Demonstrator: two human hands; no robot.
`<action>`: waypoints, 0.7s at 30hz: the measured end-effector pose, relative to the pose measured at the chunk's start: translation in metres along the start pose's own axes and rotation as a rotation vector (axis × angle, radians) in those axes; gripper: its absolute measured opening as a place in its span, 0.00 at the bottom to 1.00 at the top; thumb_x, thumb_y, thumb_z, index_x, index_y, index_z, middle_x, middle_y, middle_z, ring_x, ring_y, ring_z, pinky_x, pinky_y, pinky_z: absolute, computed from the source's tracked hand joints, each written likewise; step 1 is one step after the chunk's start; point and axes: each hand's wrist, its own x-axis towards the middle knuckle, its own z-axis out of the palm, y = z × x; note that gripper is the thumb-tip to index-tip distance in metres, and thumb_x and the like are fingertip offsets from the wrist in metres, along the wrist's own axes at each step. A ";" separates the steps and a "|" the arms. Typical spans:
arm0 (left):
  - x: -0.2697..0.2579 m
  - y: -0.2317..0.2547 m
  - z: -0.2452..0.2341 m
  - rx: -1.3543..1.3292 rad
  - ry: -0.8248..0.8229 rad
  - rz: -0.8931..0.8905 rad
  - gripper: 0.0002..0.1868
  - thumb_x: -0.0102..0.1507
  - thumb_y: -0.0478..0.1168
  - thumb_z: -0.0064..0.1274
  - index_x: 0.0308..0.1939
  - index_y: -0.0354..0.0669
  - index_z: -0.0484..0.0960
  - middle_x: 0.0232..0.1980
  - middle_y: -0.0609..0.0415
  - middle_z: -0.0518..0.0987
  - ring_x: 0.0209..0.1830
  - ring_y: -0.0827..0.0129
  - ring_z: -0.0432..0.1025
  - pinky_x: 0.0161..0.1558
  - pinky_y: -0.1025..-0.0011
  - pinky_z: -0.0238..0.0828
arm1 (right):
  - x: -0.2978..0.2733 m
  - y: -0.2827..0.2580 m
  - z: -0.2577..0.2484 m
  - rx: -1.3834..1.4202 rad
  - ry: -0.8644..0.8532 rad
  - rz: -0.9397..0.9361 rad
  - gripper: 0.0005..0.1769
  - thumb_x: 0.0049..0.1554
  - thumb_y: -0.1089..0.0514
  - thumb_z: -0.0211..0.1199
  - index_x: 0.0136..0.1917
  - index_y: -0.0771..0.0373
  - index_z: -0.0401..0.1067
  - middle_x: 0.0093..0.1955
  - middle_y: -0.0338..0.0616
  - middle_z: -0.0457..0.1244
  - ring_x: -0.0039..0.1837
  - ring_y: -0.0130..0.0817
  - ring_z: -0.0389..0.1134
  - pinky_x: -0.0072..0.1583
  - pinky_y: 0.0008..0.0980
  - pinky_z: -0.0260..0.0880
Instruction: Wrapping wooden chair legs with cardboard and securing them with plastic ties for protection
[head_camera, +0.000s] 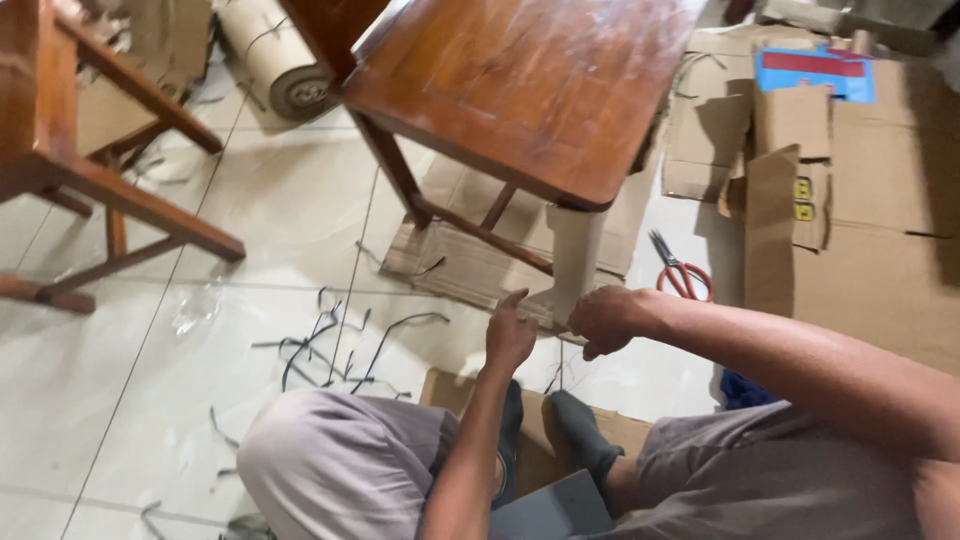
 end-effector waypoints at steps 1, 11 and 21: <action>-0.004 -0.008 0.000 -0.007 0.016 -0.017 0.31 0.60 0.36 0.52 0.69 0.56 0.73 0.68 0.49 0.72 0.71 0.48 0.67 0.68 0.49 0.65 | 0.004 -0.007 -0.004 -0.015 -0.005 -0.019 0.22 0.59 0.40 0.64 0.54 0.58 0.77 0.48 0.50 0.71 0.55 0.48 0.74 0.55 0.46 0.76; -0.028 -0.068 -0.010 -0.034 0.192 -0.179 0.26 0.62 0.47 0.47 0.66 0.57 0.75 0.66 0.49 0.76 0.69 0.50 0.69 0.67 0.48 0.68 | 0.022 -0.058 -0.079 -0.035 0.004 -0.101 0.22 0.60 0.42 0.61 0.53 0.62 0.78 0.53 0.54 0.71 0.60 0.50 0.73 0.60 0.47 0.73; 0.009 -0.122 -0.007 -0.015 0.187 -0.178 0.26 0.63 0.41 0.47 0.66 0.43 0.75 0.72 0.41 0.69 0.69 0.45 0.69 0.64 0.48 0.71 | 0.063 -0.046 -0.040 -0.104 -0.103 -0.099 0.26 0.62 0.37 0.58 0.60 0.59 0.71 0.60 0.51 0.68 0.65 0.49 0.69 0.67 0.50 0.68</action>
